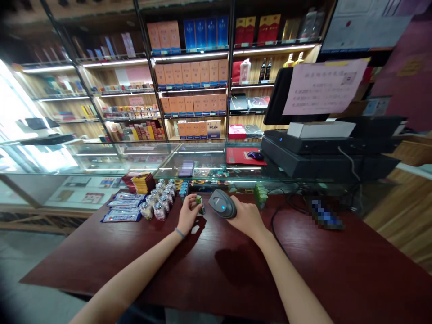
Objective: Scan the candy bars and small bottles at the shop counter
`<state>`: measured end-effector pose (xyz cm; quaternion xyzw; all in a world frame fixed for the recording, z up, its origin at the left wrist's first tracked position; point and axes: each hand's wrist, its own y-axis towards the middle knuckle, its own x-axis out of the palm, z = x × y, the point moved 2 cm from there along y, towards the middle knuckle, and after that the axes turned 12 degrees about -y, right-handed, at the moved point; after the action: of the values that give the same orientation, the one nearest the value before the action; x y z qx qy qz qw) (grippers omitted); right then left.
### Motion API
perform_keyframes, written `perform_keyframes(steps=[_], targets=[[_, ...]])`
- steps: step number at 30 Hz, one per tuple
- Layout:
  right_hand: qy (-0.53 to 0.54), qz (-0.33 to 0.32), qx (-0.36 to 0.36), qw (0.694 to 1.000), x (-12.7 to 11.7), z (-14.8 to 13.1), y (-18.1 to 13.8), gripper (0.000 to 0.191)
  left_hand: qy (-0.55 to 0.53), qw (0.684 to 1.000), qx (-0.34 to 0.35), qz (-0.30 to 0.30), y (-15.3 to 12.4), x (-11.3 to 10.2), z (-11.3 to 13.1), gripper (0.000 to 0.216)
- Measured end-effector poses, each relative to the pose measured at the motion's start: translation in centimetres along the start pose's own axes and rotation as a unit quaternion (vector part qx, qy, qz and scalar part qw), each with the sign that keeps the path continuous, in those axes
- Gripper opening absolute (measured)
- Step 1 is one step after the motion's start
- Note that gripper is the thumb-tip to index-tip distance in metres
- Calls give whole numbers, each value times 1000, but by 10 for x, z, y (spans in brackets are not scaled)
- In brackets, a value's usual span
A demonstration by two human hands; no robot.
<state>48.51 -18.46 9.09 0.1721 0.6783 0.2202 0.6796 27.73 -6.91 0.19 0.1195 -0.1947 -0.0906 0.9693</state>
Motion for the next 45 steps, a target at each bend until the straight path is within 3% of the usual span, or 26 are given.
perform_keyframes(steps=[5, 11, 18, 23, 28, 36, 45], targets=[[-2, 16, -31, 999, -2, 19, 0, 19, 39, 994, 48, 90, 34, 19, -22, 46], [22, 23, -22, 999, 9, 20, -6, 25, 94, 980, 71, 160, 68, 21, -41, 36], [94, 14, 32, 995, 21, 6, -12, 22, 92, 980, 65, 163, 79, 16, -45, 34], [83, 7, 42, 996, 25, 5, -15, 29, 54, 979, 74, 180, 88, 17, -51, 34], [81, 11, 45, 996, 24, 4, -16, 33, 111, 970, 72, 202, 94, 19, -56, 34], [77, -9, 37, 996, 27, 7, -17, 25, 127, 969, 53, 205, 94, 21, -58, 37], [116, 5, 61, 991, 24, 9, -17, 19, 101, 970, 95, 199, 86, 21, -53, 52]])
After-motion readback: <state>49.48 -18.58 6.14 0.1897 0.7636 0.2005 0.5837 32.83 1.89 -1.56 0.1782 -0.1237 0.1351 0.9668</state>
